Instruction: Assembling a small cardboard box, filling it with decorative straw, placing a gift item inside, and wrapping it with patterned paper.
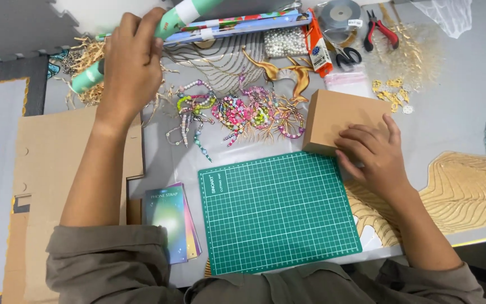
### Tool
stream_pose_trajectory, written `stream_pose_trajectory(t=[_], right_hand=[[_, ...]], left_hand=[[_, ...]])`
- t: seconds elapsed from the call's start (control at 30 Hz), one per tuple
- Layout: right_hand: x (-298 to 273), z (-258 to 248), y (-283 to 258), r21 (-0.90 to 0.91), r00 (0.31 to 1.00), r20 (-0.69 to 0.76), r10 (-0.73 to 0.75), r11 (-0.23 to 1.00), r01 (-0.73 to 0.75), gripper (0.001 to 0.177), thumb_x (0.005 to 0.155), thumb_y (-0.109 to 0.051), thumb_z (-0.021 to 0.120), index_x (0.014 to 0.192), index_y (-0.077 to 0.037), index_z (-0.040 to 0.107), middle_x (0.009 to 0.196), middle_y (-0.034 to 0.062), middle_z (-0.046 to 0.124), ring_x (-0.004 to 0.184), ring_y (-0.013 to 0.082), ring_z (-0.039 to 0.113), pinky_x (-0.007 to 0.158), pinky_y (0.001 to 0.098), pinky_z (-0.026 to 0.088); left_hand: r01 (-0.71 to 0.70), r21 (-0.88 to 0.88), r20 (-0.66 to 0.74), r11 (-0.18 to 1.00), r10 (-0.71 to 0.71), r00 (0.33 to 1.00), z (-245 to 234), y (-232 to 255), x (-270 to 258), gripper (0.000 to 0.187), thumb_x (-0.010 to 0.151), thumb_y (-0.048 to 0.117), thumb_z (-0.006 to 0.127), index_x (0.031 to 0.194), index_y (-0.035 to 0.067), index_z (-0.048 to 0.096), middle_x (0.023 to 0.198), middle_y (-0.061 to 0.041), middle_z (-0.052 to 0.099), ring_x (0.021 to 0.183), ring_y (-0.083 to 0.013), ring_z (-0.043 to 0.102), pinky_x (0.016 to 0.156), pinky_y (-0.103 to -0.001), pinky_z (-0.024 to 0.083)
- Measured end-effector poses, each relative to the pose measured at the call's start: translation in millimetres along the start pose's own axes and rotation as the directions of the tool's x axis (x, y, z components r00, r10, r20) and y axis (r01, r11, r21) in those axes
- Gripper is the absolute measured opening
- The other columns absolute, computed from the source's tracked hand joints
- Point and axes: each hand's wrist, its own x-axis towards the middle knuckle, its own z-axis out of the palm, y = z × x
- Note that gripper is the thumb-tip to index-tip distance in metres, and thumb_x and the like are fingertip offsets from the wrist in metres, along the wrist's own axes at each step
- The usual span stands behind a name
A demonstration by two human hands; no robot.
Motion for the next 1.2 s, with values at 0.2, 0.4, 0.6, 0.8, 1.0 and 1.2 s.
stream_pose_trajectory(t=[0.2,0.4,0.6,0.8,1.0,1.2], right_hand=[[-0.7,1.4,-0.2,-0.025,1.0,0.005,-0.003,1.0,0.003,0.022,0.103,-0.02,0.083,0.122,-0.014,0.075,0.127,0.0052,0.076,0.125,0.0297,0.075,0.13,0.0645,0.026],[3.4,-15.3,-2.7,0.047,0.993,-0.117,-0.003,0.999,0.009,0.035,0.096,-0.016,0.09,0.125,-0.011,0.071,0.131,0.0191,0.074,0.126,0.0439,0.069,0.122,0.0718,0.035],[-6.4,-34.2,-22.0,-0.197,0.915,-0.389,-0.107,0.98,0.03,0.058,0.103,-0.041,0.102,0.141,-0.01,0.068,0.147,0.0256,0.062,0.138,0.0468,0.053,0.13,0.0641,0.024],[46.4,-64.3,-81.3,-0.141,0.992,-0.042,-0.117,0.984,0.111,0.034,0.113,-0.026,0.074,0.144,-0.013,0.07,0.123,0.0047,0.08,0.091,0.021,0.069,0.102,0.0449,0.053],[2.7,-40.0,-87.3,-0.139,0.997,0.072,0.042,0.99,-0.032,0.039,0.102,-0.028,0.078,0.141,-0.027,0.077,0.11,0.0001,0.075,0.098,0.0205,0.072,0.094,0.0392,0.055],[8.8,-57.0,-110.2,-0.06,0.916,0.393,0.083,0.996,-0.065,0.035,0.095,-0.045,0.078,0.123,-0.025,0.081,0.128,0.0037,0.078,0.123,0.0248,0.072,0.11,0.0444,0.051]], left_hand=[[-0.055,0.32,-0.285,0.946,0.151,0.947,-4.1,9.5,9.5,0.033,0.11,0.007,0.072,0.142,0.005,0.063,0.115,-0.021,0.051,0.104,-0.0371,0.051,0.089,-0.047,0.036],[-0.118,0.641,-0.461,0.758,0.503,0.731,-36.2,53.7,-27.9,0.042,0.1,-0.011,0.075,0.123,0.024,0.077,0.115,-0.01,0.06,0.097,-0.0315,0.062,0.09,-0.054,0.045],[-0.255,0.538,-0.484,0.804,0.542,0.687,-27.6,80.8,-131.6,0.028,0.096,0.026,0.087,0.113,0.016,0.067,0.113,0.0,0.06,0.111,-0.0249,0.052,0.101,-0.053,0.033],[-0.164,0.432,-0.435,0.887,0.364,0.823,-24.2,86.0,-174.8,0.035,0.096,0.024,0.1,0.106,0.014,0.068,0.113,-0.002,0.056,0.109,-0.0194,0.055,0.102,-0.049,0.036],[-0.288,0.32,0.044,0.902,0.29,0.956,-14.9,118.4,-187.2,0.04,0.098,0.041,0.07,0.132,0.02,0.073,0.108,-0.002,0.076,0.096,-0.0217,0.072,0.103,-0.052,0.041],[-0.199,0.094,0.22,0.976,0.174,0.96,29.1,123.0,-228.7,0.033,0.103,0.035,0.075,0.132,0.021,0.072,0.112,-0.003,0.072,0.096,-0.0256,0.073,0.087,-0.043,0.053]])
